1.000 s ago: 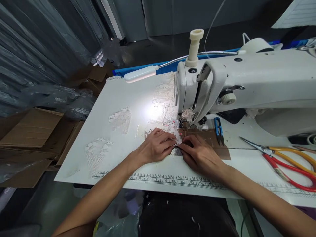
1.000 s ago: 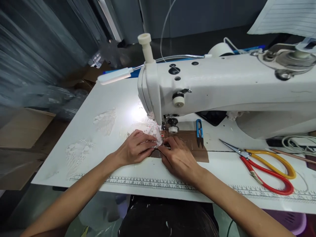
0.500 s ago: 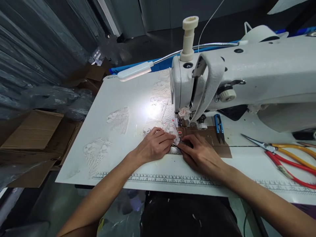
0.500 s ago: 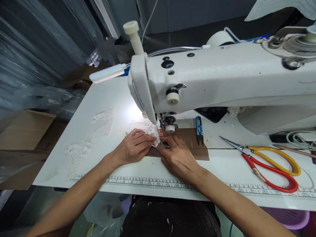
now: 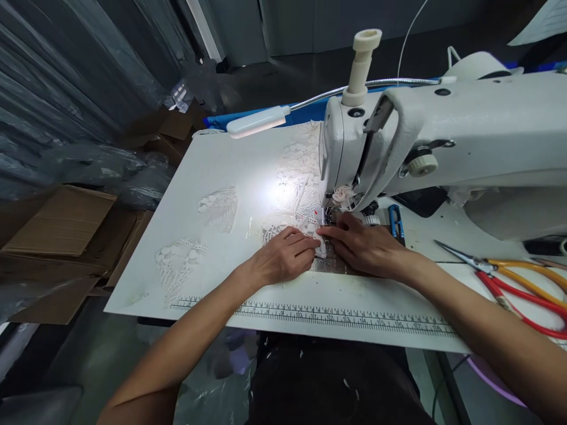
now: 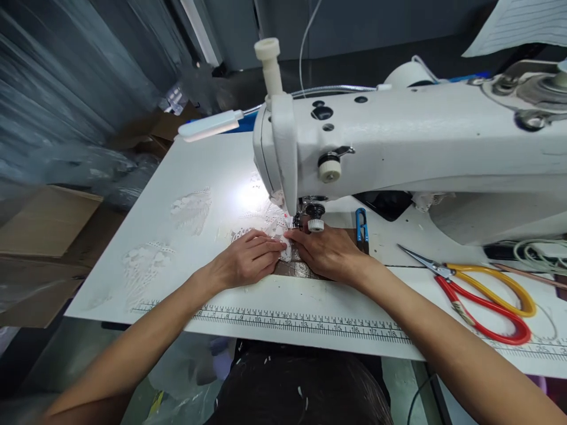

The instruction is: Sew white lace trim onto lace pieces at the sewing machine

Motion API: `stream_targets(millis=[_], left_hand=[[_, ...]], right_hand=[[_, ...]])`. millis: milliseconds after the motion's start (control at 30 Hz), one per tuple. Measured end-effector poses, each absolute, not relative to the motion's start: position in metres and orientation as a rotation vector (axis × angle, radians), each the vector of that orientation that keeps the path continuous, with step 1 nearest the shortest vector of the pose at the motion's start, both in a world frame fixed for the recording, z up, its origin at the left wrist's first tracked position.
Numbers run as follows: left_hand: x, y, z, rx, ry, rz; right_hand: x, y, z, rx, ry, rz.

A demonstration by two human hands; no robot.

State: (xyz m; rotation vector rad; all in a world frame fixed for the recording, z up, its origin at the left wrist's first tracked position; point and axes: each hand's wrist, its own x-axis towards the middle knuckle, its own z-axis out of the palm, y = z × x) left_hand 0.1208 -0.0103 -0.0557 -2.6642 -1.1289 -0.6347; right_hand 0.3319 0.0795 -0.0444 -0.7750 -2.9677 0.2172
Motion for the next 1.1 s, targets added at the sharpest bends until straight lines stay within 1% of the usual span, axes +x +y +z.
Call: stream_targets(millis=[133,333,633,733,867,1100], left_hand=[[0.121,-0.010,-0.059,-2.649,-1.185,-0.699],[0.120,-0.011,-0.059,-2.682,-1.245,-0.763],[0.121,-0.012,-0.059,-2.691,-1.254,-0.752],[0.121,-0.012,-0.059,-2.678,-1.260,-0.769],[0.122,-0.013,-0.060,-2.676,-1.273,-0.787],[0.116,-0.012,-0.052,-2.622,-1.295,-0.816]], right_hand=[[0.334,0.079,-0.046,-0.792,-2.945,0.246],[0.348,0.081,-0.060,-0.668,-2.779,0.429],[0.346,0.076,-0.067,-0.679,-2.771,0.290],[0.348,0.073,-0.061,-0.654,-2.720,0.394],[0.352,0.069,-0.056,-0.507,-2.718,0.577],[0.350,0.065,-0.059,-0.503,-2.735,0.495]])
